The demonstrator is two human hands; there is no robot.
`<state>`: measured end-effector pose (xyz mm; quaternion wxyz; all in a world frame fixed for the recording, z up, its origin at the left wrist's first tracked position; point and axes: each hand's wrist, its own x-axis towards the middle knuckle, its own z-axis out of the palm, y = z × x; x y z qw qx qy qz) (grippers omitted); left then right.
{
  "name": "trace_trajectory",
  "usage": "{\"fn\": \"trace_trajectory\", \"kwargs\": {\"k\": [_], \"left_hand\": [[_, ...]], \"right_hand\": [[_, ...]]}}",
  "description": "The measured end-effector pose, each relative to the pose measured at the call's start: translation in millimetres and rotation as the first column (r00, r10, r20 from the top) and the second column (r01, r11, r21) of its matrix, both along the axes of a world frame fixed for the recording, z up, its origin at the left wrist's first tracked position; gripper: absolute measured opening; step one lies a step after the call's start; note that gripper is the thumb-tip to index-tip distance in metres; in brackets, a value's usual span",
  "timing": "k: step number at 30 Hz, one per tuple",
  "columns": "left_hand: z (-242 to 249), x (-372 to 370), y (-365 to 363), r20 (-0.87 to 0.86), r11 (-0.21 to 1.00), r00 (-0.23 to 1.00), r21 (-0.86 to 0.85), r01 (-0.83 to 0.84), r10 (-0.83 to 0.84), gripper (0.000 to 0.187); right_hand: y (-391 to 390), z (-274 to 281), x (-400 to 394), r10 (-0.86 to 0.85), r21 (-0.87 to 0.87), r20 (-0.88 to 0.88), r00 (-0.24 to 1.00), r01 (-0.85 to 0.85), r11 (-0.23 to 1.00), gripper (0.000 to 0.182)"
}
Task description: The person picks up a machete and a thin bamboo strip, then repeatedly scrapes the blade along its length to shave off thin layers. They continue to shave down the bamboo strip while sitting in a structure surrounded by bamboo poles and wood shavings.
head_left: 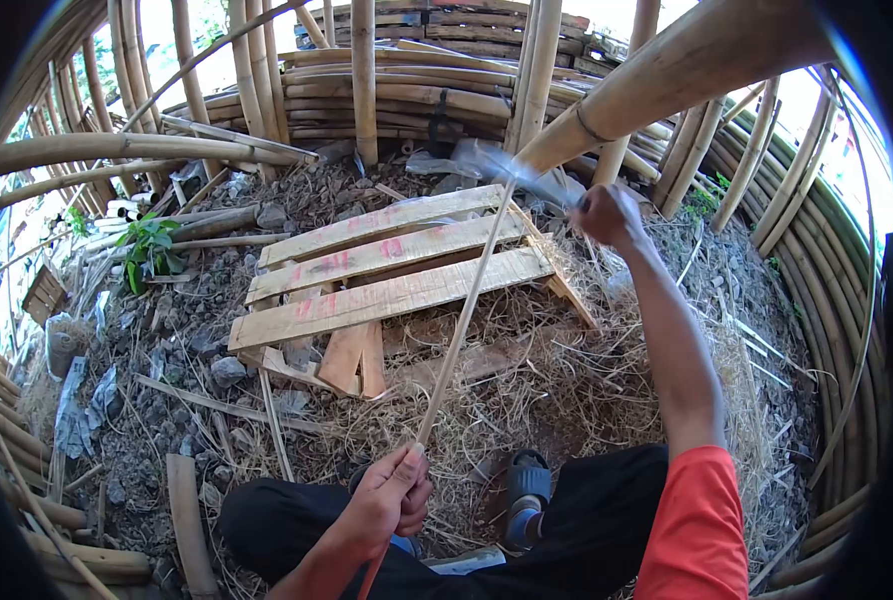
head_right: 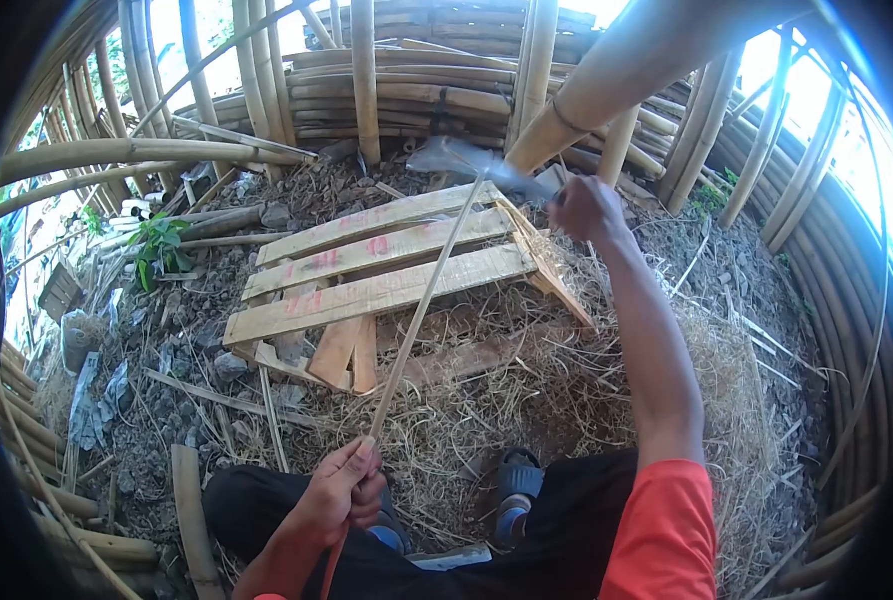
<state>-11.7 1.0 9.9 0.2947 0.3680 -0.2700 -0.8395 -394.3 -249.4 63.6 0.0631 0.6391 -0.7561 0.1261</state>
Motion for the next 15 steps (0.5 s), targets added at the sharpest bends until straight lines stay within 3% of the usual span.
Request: {"fn": "trace_trajectory", "kwargs": {"k": [1, 2, 4, 6, 7, 8, 11, 13, 14, 15], "left_hand": [[-2, 4, 8, -0.009, 0.999, 1.000, -0.040, 0.000, -0.001, 0.030], [-3, 11, 16, -0.010, 0.996, 1.000, -0.091, 0.006, -0.007, 0.029], [-1, 24, 10, 0.004, 0.985, 0.996, -0.153, -0.085, 0.087, 0.029], [-9, 18, 2, -0.019, 0.948, 0.956, -0.127, -0.293, 0.293, 0.029], [-9, 14, 0, -0.023, 0.942, 0.955, -0.158, -0.296, 0.296, 0.027], [-10, 12, -1, -0.003, 0.947, 0.962, -0.174, -0.270, 0.274, 0.026], [-16, 11, -3, 0.050, 0.956, 0.976, -0.219, -0.195, 0.211, 0.024], [-19, 3, -2, 0.067, 0.958, 0.973, -0.200, -0.205, 0.222, 0.024], [-21, -1, -3, 0.075, 0.959, 0.972, -0.196, -0.205, 0.224, 0.025], [-24, -2, -3, 0.071, 0.956, 0.971, -0.205, -0.211, 0.229, 0.026]], "right_hand": [[-16, -17, -33, -0.086, -0.167, 0.217, 0.972, 0.124, 0.978, 0.040], [-7, -6, -44, -0.216, -0.098, 0.228, 0.950, 0.243, 0.965, 0.044], [7, -16, -62, -0.150, -0.100, 0.026, 0.988, 0.152, 0.983, 0.046], [13, -32, -59, -0.104, -0.005, 0.028, 0.994, 0.104, 0.995, 0.044], [19, -40, -58, -0.088, 0.040, 0.031, 0.996, 0.087, 0.995, 0.043], [24, -54, -52, -0.096, -0.004, 0.148, 0.984, 0.098, 0.995, 0.039], [27, -72, -28, 0.089, -0.075, 0.208, 0.974, -0.075, 0.994, 0.035], [46, -55, 16, 0.200, -0.098, 0.229, 0.953, -0.182, 0.978, 0.031], [62, -48, 41, 0.279, -0.205, 0.315, 0.907, -0.222, 0.953, 0.026], [70, -49, 56, 0.371, -0.248, 0.371, 0.852, -0.294, 0.923, 0.034]]}}
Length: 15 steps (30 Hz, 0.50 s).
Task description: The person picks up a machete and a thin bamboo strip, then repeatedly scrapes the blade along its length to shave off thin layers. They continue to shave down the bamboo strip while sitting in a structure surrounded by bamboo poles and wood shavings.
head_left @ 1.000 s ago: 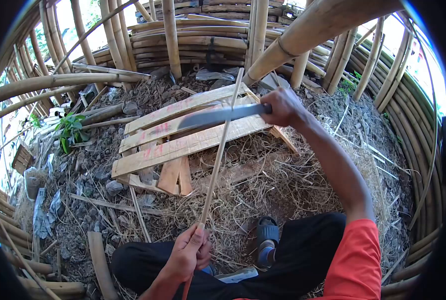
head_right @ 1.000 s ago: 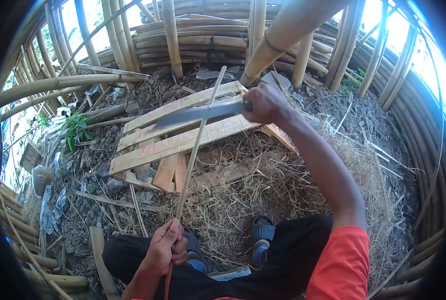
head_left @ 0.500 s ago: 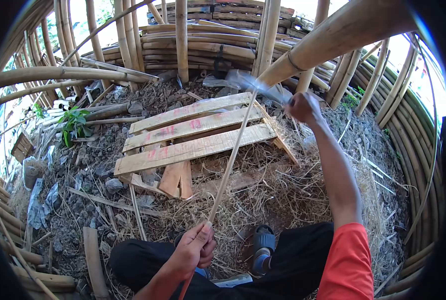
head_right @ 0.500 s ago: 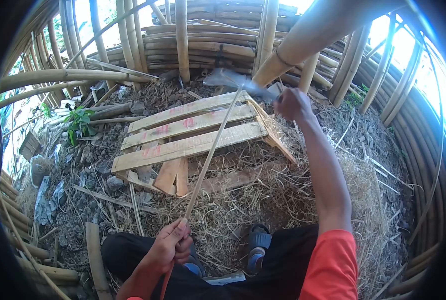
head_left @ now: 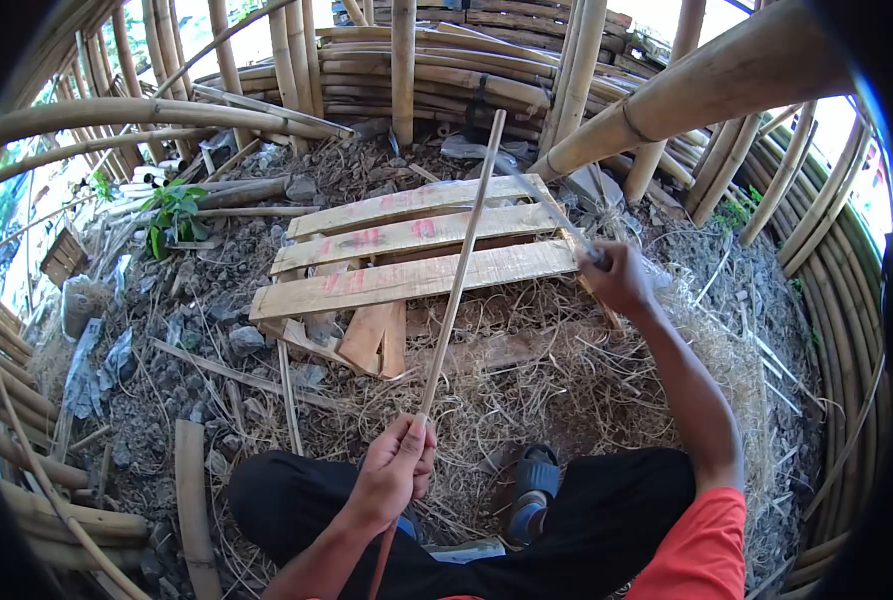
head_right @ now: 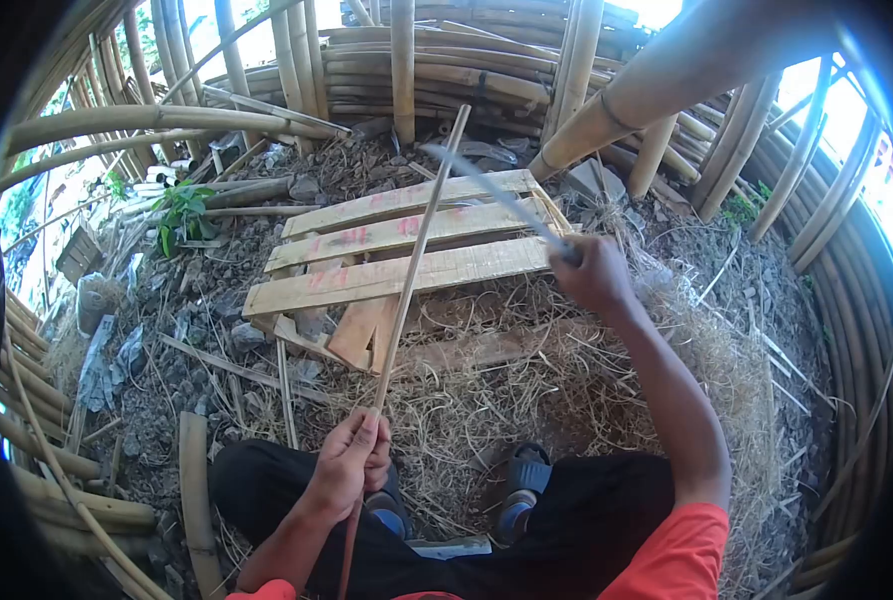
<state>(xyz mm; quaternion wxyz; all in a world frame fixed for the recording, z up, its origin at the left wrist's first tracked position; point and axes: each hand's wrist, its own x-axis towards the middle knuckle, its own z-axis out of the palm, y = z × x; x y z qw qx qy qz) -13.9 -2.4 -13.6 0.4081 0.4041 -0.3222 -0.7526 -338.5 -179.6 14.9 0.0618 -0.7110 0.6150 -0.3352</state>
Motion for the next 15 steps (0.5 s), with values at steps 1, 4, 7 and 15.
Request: {"fn": "trace_trajectory", "kwargs": {"k": [1, 4, 7, 15], "left_hand": [[0, -1, 1, -0.008, 1.000, 1.000, 0.004, 0.001, -0.001, 0.026], [1, -2, 2, -0.020, 1.000, 1.000, 0.006, 0.015, -0.015, 0.029], [4, -7, 5, 0.049, 0.999, 0.999, -0.037, 0.010, -0.008, 0.030], [14, -2, 7, -0.098, 0.988, 0.993, 0.132, 0.083, -0.070, 0.034]], "right_hand": [[4, 0, 10, 0.158, 0.011, 0.041, 0.987, -0.158, 0.987, 0.028], [28, 3, 48, 0.440, -0.023, -0.182, 0.880, -0.451, 0.892, 0.009], [55, 0, 81, 0.568, 0.137, -0.301, 0.766, -0.555, 0.821, 0.013], [45, 1, 82, 0.527, 0.275, -0.429, 0.734, -0.449, 0.850, 0.013]]}}
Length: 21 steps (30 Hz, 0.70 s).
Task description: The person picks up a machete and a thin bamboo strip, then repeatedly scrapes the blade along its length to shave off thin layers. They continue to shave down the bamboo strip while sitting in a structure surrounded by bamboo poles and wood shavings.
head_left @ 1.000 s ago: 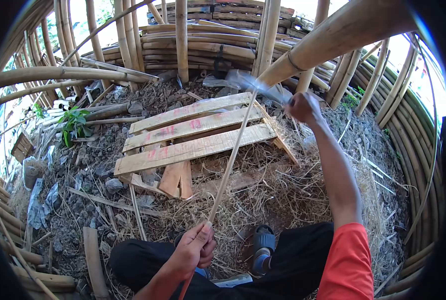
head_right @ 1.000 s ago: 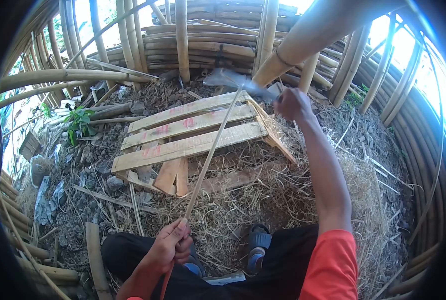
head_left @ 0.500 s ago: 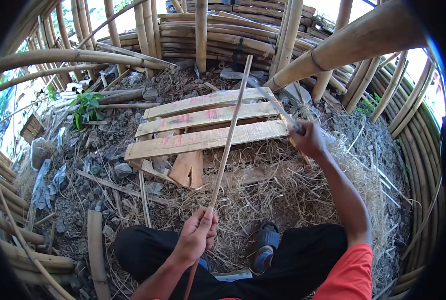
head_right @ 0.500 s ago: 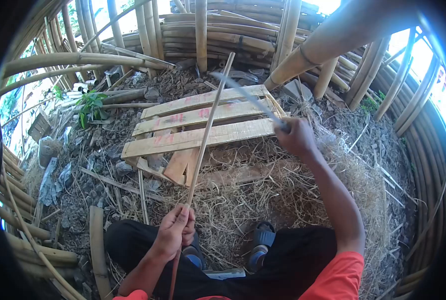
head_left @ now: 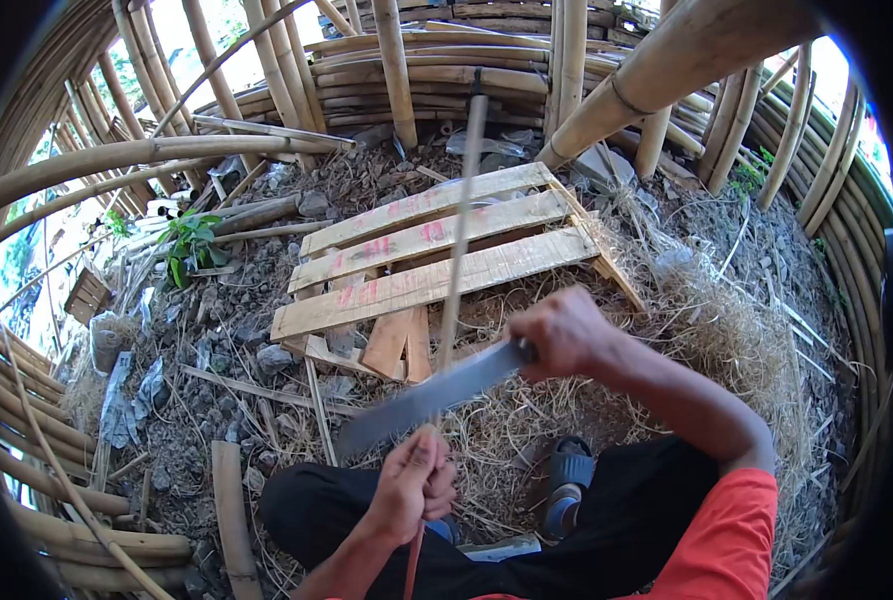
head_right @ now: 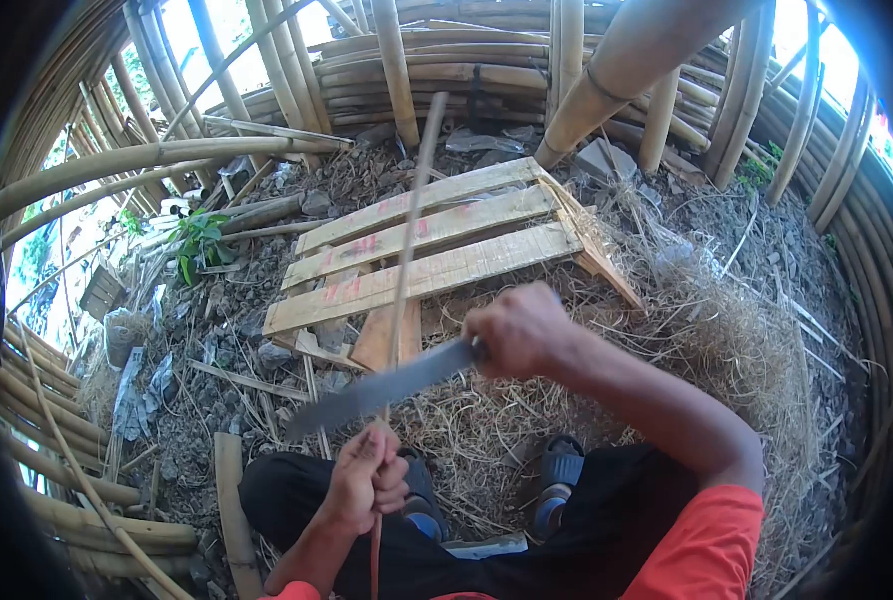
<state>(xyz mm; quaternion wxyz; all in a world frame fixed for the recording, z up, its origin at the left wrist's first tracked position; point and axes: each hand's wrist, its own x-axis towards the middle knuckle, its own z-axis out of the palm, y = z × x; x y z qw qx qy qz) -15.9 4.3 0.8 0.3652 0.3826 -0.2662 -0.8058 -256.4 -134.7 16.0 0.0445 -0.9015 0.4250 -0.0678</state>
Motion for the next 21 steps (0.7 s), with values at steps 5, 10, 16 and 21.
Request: {"fn": "trace_trajectory", "kwargs": {"k": [5, 10, 16, 21], "left_hand": [[0, 3, 0, -0.043, 0.999, 0.998, 0.025, 0.044, -0.043, 0.034], [-7, -3, 0, -0.085, 0.988, 0.992, 0.108, 0.106, -0.097, 0.034], [-8, -4, -1, -0.127, 0.985, 0.983, 0.092, 0.145, -0.132, 0.033], [-7, -6, 7, -0.121, 0.974, 0.978, 0.129, 0.187, -0.172, 0.033]], "right_hand": [[-50, 2, -53, -0.480, 0.071, 0.238, 0.844, 0.478, 0.875, 0.012], [-69, 0, -94, -0.530, -0.135, 0.319, 0.786, 0.591, 0.795, 0.017], [-41, -2, -68, 0.021, -0.236, 0.220, 0.975, 0.032, 0.971, 0.005], [-88, 26, -111, -0.603, -0.063, 0.270, 0.751, 0.638, 0.767, 0.020]]}}
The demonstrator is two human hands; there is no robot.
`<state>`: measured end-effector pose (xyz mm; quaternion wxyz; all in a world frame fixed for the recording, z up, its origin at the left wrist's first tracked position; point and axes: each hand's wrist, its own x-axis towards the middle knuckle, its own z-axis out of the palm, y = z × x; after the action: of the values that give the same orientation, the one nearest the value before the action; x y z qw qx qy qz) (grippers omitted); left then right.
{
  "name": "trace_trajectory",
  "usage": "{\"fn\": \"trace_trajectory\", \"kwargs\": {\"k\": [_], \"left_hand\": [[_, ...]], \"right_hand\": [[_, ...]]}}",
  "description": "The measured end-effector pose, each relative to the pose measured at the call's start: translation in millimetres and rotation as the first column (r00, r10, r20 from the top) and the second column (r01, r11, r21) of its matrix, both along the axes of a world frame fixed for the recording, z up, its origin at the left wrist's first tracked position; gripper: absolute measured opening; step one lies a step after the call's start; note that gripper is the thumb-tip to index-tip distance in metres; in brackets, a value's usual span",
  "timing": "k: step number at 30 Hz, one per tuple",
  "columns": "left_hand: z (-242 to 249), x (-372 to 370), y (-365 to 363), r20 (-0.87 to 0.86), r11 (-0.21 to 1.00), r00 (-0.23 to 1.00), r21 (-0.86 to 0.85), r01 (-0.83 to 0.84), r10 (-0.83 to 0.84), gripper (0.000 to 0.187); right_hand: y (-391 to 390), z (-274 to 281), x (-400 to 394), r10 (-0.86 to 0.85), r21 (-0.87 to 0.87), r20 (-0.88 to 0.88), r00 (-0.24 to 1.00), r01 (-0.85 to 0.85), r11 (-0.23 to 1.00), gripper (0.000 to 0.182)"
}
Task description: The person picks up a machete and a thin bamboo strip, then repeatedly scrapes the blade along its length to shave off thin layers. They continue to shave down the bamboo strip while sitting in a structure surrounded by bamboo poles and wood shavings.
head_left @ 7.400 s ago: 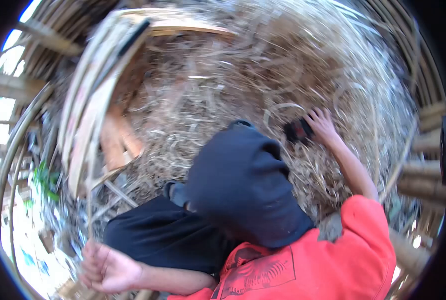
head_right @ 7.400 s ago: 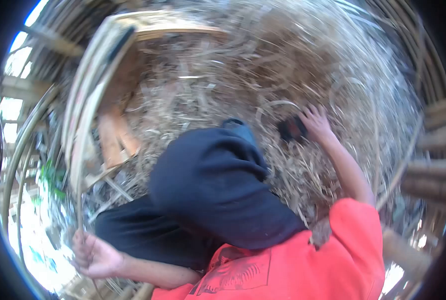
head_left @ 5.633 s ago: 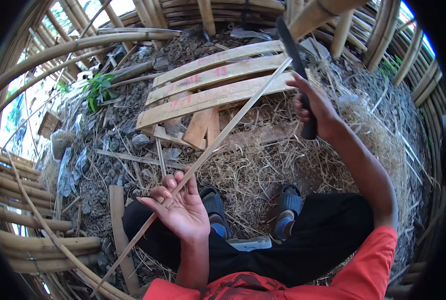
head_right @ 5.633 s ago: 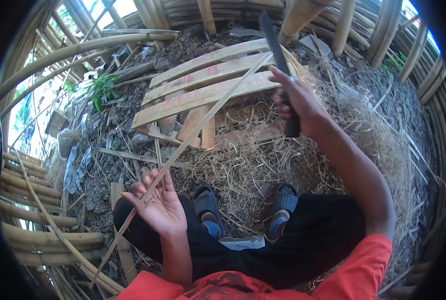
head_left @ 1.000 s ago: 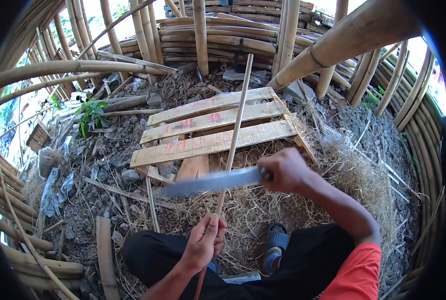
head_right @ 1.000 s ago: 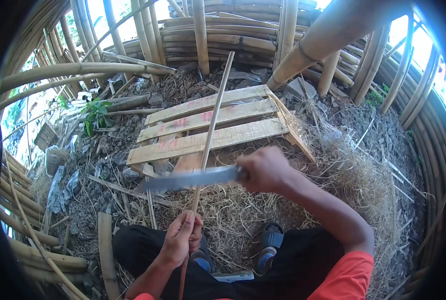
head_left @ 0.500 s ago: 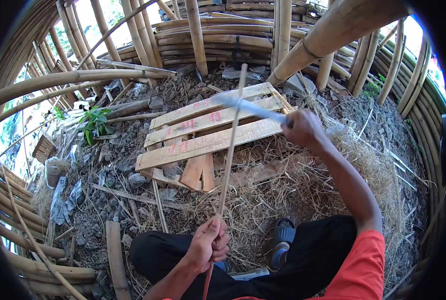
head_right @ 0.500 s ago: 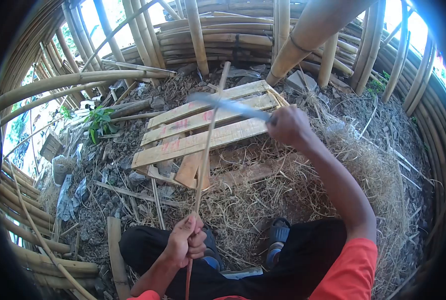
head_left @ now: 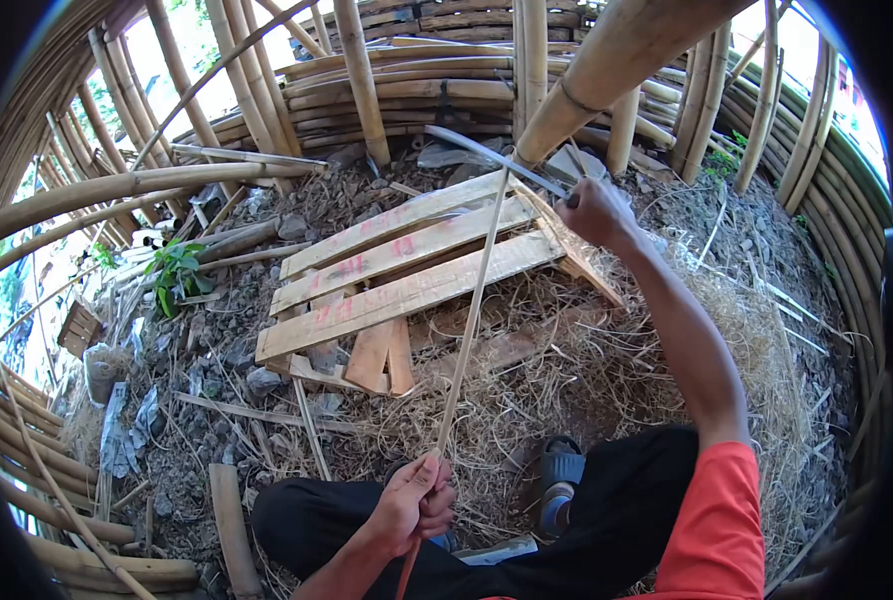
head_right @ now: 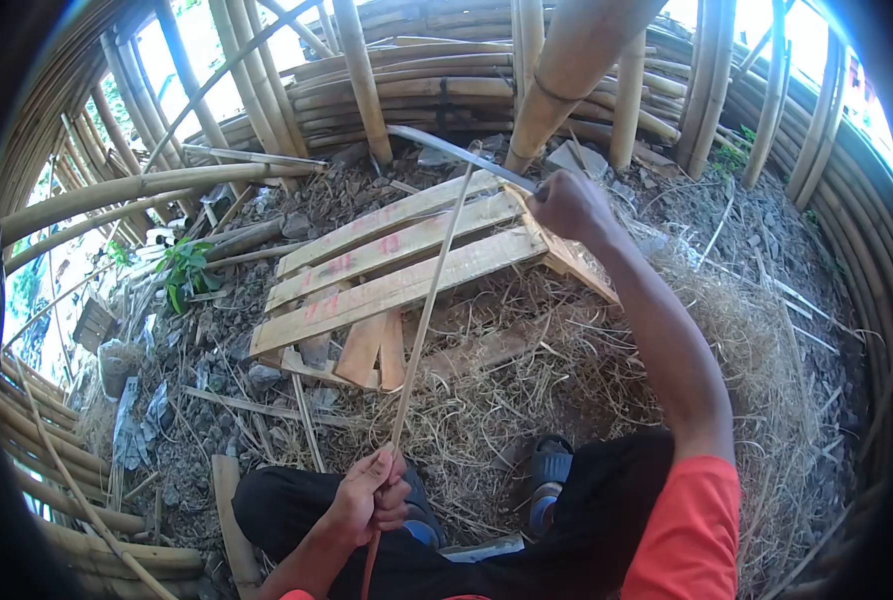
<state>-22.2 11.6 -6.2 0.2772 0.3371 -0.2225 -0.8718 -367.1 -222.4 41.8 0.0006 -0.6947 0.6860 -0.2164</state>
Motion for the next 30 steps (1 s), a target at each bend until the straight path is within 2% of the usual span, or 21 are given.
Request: {"fn": "trace_trajectory", "kwargs": {"k": [1, 2, 3, 5, 6, 7, 8, 9, 10, 11, 13, 16, 19, 21, 23, 26, 29, 30], "left_hand": [[-1, 0, 0, 0.011, 1.000, 1.000, 0.001, 0.010, -0.010, 0.033], [-4, 1, 0, 0.023, 1.000, 1.000, -0.001, 0.014, -0.014, 0.033], [-6, 0, -1, 0.032, 1.000, 0.999, -0.004, 0.014, -0.014, 0.032], [-5, 2, 0, 0.023, 1.000, 1.000, 0.011, 0.019, -0.019, 0.032], [-5, 2, -3, 0.018, 1.000, 1.000, 0.011, 0.025, -0.025, 0.032], [-7, 2, -2, 0.007, 1.000, 1.000, -0.010, 0.028, -0.028, 0.032], [-9, 3, 0, -0.003, 0.999, 1.000, -0.031, 0.028, -0.029, 0.031], [-9, 4, 0, -0.014, 0.998, 1.000, -0.058, 0.024, -0.025, 0.031], [-7, 4, -1, 0.016, 0.996, 1.000, -0.089, 0.007, -0.006, 0.031], [-5, 3, -1, 0.044, 0.993, 0.999, -0.117, -0.013, 0.018, 0.031], [-6, 2, -3, 0.069, 0.984, 0.994, -0.160, -0.072, 0.084, 0.031], [-14, 2, -10, 0.079, 0.965, 0.981, -0.210, -0.158, 0.178, 0.030], [-16, -1, -11, 0.093, 0.963, 0.973, -0.192, -0.189, 0.209, 0.031], [-12, -5, -9, 0.105, 0.961, 0.966, -0.176, -0.215, 0.235, 0.030], [-9, -5, -9, 0.119, 0.960, 0.963, -0.173, -0.220, 0.242, 0.029], [-10, -3, -8, 0.100, 0.969, 0.972, -0.149, -0.196, 0.212, 0.027], [-9, -4, -7, 0.119, 0.963, 0.970, -0.197, -0.187, 0.213, 0.026], [-7, -4, -7, 0.153, 0.951, 0.959, -0.235, -0.200, 0.239, 0.026]], "right_hand": [[-1, 4, -6, -0.080, -0.104, -0.034, 0.996, 0.076, 0.992, 0.021], [0, 5, -7, -0.029, -0.030, 0.062, 0.998, 0.031, 0.999, 0.020], [2, -8, -4, 0.096, -0.112, 0.124, 0.988, -0.082, 0.990, 0.019], [8, -23, 0, 0.378, -0.112, -0.036, 0.925, -0.380, 0.918, 0.019], [9, -21, 2, 0.354, -0.116, -0.115, 0.928, -0.367, 0.923, 0.024], [0, -24, -5, 0.176, -0.107, 0.062, 0.982, -0.169, 0.980, 0.027], [-17, -27, -16, -0.016, -0.062, 0.234, 0.972, 0.031, 0.998, 0.030], [-24, -21, -19, -0.203, 0.010, 0.386, 0.900, 0.216, 0.976, 0.033], [-22, -13, -27, -0.245, 0.044, 0.397, 0.884, 0.249, 0.968, 0.040], [-22, -14, -31, -0.228, -0.016, 0.382, 0.896, 0.253, 0.967, 0.041], [-12, -12, -27, -0.213, -0.009, 0.405, 0.889, 0.237, 0.971, 0.039], [6, -18, -15, -0.098, -0.100, 0.429, 0.898, 0.154, 0.983, 0.036], [54, -8, 26, 0.191, -0.050, 0.375, 0.907, -0.186, 0.981, 0.033], [87, -7, 57, 0.471, -0.056, 0.201, 0.859, -0.470, 0.881, 0.026], [108, -12, 81, 0.596, 0.125, -0.101, 0.796, -0.584, 0.802, 0.018], [135, -9, 111, 0.660, 0.307, -0.142, 0.738, -0.601, 0.738, 0.017], [135, -9, 119, 0.643, 0.326, -0.151, 0.750, -0.577, 0.749, 0.017], [127, -11, 118, 0.579, 0.387, -0.143, 0.802, -0.493, 0.779, 0.016]]}}
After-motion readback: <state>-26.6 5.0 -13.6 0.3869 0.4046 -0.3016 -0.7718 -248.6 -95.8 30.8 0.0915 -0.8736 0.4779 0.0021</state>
